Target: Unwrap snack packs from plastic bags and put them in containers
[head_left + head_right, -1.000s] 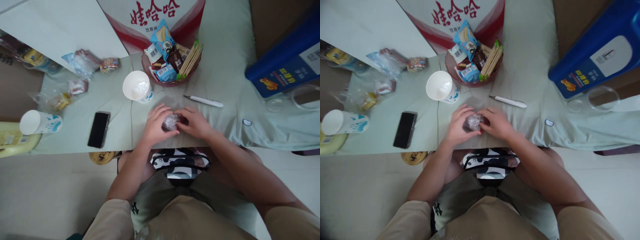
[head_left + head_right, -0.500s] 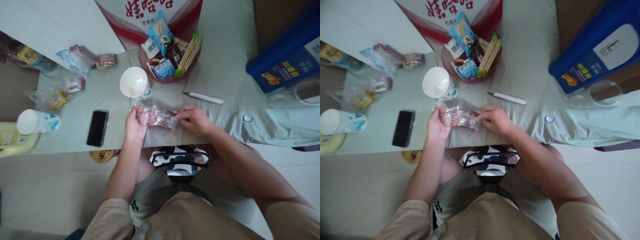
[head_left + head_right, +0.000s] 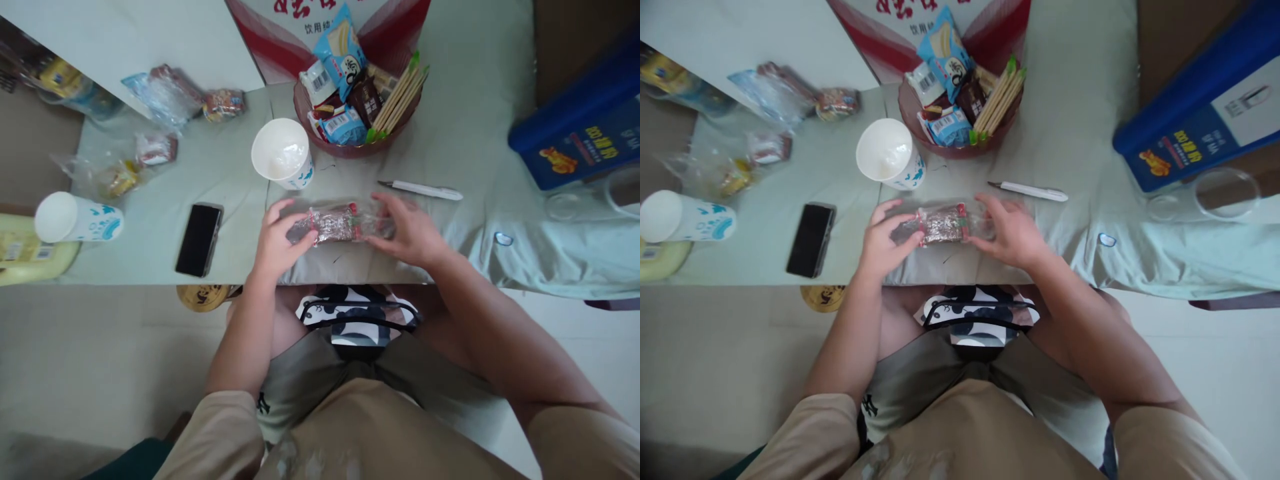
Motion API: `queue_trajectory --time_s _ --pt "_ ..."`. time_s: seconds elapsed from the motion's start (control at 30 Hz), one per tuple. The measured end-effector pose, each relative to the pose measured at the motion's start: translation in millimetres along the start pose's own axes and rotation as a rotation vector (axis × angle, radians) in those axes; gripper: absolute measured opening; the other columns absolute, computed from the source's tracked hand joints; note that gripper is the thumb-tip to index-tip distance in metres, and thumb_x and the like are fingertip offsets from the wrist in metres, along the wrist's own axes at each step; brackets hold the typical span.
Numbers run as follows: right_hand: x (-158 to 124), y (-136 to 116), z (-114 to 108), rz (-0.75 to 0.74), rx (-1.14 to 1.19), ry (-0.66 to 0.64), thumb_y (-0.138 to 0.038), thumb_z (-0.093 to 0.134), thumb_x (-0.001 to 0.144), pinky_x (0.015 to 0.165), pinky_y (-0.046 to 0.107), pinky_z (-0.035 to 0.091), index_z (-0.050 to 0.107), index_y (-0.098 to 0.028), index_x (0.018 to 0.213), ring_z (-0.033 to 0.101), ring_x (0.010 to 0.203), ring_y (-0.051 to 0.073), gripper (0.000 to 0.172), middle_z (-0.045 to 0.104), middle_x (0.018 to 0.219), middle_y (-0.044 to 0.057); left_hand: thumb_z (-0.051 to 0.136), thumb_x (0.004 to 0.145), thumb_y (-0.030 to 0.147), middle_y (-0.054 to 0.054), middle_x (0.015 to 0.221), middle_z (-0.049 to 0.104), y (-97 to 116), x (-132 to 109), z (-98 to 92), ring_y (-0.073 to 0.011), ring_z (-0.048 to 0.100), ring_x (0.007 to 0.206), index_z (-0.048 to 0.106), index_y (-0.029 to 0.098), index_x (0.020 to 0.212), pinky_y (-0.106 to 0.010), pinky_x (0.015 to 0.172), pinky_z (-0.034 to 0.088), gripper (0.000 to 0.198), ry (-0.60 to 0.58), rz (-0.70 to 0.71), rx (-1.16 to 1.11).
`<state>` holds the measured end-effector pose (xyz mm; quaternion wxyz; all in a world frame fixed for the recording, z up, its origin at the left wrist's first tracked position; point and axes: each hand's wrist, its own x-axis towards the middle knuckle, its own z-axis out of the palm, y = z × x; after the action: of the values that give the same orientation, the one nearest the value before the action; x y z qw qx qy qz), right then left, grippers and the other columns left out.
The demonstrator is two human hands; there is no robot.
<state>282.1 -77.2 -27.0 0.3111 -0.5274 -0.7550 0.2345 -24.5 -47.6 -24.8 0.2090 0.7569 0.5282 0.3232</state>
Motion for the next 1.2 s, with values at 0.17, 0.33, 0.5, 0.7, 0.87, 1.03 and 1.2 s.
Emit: queue_trajectory --time_s 0.17,0.33,0.5,0.7,0.87,1.03,1.2 --pt "-1.3 -17.5 -1.8 -0.114 -0.187 0.111 -0.028 0.058 0.097 0.09 0.047 0.052 0.075 -0.024 0.09 0.069 0.093 0.029 0.02 0.073 0.085 0.01 0.064 0.095 0.023 -0.007 0.123 0.076 9.0 -9.4 -10.4 -0.0251 0.07 0.124 0.08 0.023 0.094 -0.048 0.111 0.055 0.016 0.033 0.141 0.111" --pt "-18.6 -35.3 -21.2 -0.3 -0.145 -0.109 -0.019 0.053 0.094 0.084 0.038 0.049 0.071 -0.023 0.085 0.069 0.089 0.023 0.021 0.075 0.088 0.007 0.076 0.089 0.028 -0.01 0.131 0.074 14.9 -20.1 -15.2 -0.0293 0.067 0.13 0.076 0.022 0.112 -0.051 0.115 0.054 0.024 -0.109 0.194 0.147" --pt "-26.3 -46.9 -19.8 -0.051 -0.287 -0.645 -0.024 0.047 0.093 0.066 0.032 0.034 0.076 -0.023 0.097 0.059 0.066 0.018 0.03 0.075 0.079 0.005 0.072 0.093 0.026 -0.009 0.127 0.075 25.6 -27.7 -14.0 -0.0302 0.067 0.129 0.074 0.022 0.082 -0.054 0.115 0.05 0.012 -0.181 0.272 0.268" --pt "-18.7 -54.7 -19.4 0.128 -0.519 -0.572 -0.036 0.04 0.1 0.064 0.033 0.025 0.081 -0.026 0.109 0.063 0.072 0.023 0.044 0.079 0.087 0.008 0.067 0.093 0.019 -0.002 0.093 0.082 51.8 -43.7 -31.0 -0.0195 0.078 0.087 0.074 0.022 0.08 -0.036 0.085 0.06 0.015 -0.126 0.497 0.201" --pt "-20.9 -61.9 -11.5 0.184 -0.598 -0.26 -0.035 0.045 0.104 0.065 0.034 0.03 0.077 -0.023 0.121 0.064 0.077 0.023 0.038 0.079 0.097 0.01 0.07 0.094 0.034 0.001 0.085 0.082 57.8 -57.0 -40.5 -0.0142 0.076 0.071 0.078 0.023 0.096 -0.026 0.068 0.059 0.013 -0.498 0.219 -0.086" --pt "-24.0 -67.3 12.4 -0.165 -0.47 -0.225 -0.021 0.048 0.104 0.075 0.035 0.04 0.078 -0.02 0.096 0.063 0.087 0.022 0.031 0.074 0.09 0.009 0.082 0.085 0.035 -0.014 0.141 0.071 40.9 -34.2 -17.2 -0.032 0.066 0.132 0.074 0.02 0.119 -0.048 0.114 0.052 0.038 -0.17 0.023 0.099" --pt "-27.4 -70.5 34.5 -0.13 -0.467 -0.216 -0.021 0.051 0.104 0.07 0.033 0.045 0.074 -0.023 0.112 0.066 0.095 0.023 0.025 0.074 0.107 0.01 0.063 0.095 0.029 -0.005 0.093 0.075 35.0 -19.3 2.0 -0.0222 0.07 0.09 0.069 0.022 0.09 -0.037 0.09 0.055 0.01 -0.247 -0.186 -0.023"
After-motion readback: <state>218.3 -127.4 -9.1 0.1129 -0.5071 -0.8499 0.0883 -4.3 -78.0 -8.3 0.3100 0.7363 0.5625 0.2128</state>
